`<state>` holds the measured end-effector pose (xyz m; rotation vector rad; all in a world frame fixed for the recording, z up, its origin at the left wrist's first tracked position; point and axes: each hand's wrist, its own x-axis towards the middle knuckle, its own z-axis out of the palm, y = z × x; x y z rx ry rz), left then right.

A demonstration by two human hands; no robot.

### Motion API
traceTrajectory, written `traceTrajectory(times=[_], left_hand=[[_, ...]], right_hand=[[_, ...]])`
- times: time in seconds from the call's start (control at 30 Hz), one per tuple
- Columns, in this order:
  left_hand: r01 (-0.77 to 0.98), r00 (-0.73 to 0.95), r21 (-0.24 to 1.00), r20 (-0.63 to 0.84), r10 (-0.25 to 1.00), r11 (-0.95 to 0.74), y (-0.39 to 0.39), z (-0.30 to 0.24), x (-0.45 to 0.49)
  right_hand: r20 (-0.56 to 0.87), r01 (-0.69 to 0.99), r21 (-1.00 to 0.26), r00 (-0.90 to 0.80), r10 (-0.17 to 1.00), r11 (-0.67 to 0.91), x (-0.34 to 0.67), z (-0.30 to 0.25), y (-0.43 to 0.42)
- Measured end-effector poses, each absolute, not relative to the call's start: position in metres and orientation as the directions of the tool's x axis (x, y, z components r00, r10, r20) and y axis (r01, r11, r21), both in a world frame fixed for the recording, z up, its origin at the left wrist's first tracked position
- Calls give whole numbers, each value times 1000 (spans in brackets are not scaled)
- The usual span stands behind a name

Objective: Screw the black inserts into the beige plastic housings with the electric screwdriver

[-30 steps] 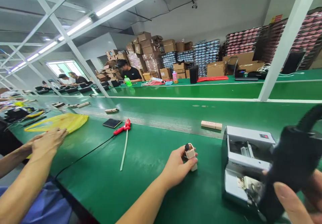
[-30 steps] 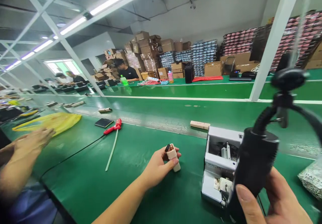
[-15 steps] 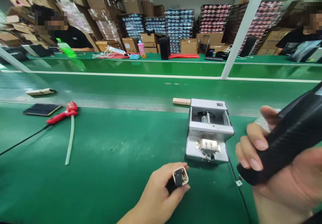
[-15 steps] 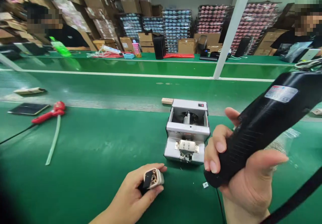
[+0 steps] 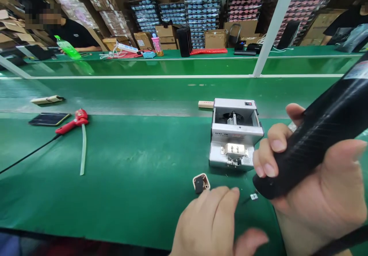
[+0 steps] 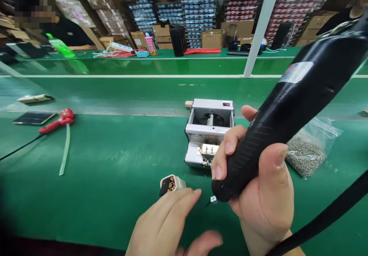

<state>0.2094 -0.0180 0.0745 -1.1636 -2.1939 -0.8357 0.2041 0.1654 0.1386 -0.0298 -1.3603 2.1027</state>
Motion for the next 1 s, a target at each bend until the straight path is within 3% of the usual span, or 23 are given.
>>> traceTrajectory(times=[0.23,0.83,1.0], left_hand=[[811,-584,433,617,527,393,23,94,201],[763,-644,378,509,571,525,30,103,204],[808,-584,328,551,596,489,29,97,207]], right_hand=[[327,-537,-775,-792,515,-333,204,137,163],[402,-555,-814,-750,526,-169,206,138,161],[389,-516,-844,-777,495,-145,213,140,165]])
